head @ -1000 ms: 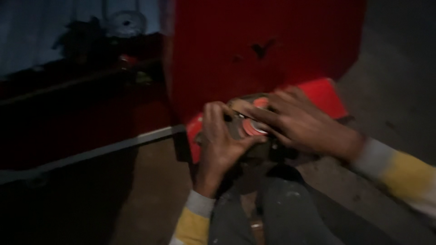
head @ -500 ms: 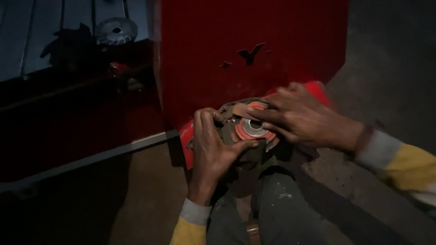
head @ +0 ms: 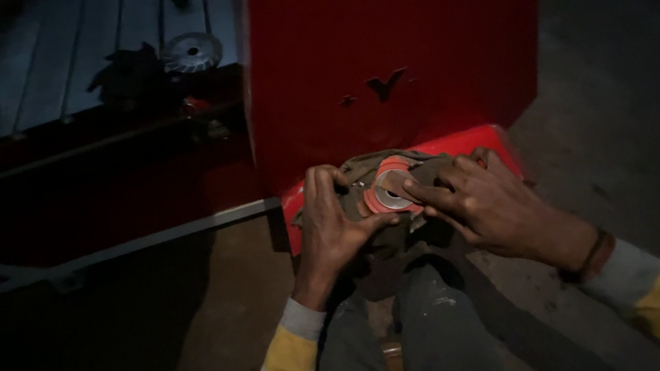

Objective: The person wipes a metal woodworking component with a cloth.

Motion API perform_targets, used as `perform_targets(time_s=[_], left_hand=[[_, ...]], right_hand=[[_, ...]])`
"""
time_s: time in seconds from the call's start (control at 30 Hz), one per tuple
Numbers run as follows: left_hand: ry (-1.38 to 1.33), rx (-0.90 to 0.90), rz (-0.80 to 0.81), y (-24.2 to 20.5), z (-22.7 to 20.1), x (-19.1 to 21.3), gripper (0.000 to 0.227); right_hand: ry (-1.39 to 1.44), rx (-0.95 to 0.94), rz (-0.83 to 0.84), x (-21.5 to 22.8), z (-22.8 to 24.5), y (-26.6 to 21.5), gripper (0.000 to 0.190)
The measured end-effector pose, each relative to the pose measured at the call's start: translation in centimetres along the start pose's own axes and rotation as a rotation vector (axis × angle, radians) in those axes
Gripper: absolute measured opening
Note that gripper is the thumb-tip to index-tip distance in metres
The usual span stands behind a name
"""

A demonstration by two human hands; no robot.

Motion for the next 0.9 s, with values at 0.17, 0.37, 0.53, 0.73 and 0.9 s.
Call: perform_targets(time_s=[0.17, 0.37, 0.53, 0.73, 0.9], left_hand=[[0.034, 0.044, 0.024, -0.4, -0.2, -0.8, 0.085], [0.016, -0.002, -0.003, 0.3, 0.2, -0.2, 0.086], [-0.016, 0.083, 0.020, -0.5, -0.3, -1.0, 0.087], [0.038, -0.009, 0.011, -0.1, 0.3, -0.6, 0.089], [0.018, 0.008, -0.007, 0.0, 0.1, -0.9, 0.085]], right_hand=[[0.007, 0.124, -0.350, -0.3, -1.0, 1.3, 0.058], [0.161, 0.029, -0.299, 0.5, 0.8, -1.5, 0.067], [0.086, 0.083, -0.352, 0.3, -0.5, -0.4, 0.056], [0.127, -0.014, -0.187, -0.6, 0.2, -0.6, 0.058], [0.095, 0.039, -0.295, -0.3, -0.5, -0.8, 0.054]])
Point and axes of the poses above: each hand's wrist, its own y-axis towards the middle knuckle, its own x-axis out of the back of the hand, z = x × y, the point moved 2 cm from there along y, towards the middle knuckle, and after that the axes turned 2 degrees about -z, right-handed, at the moved point
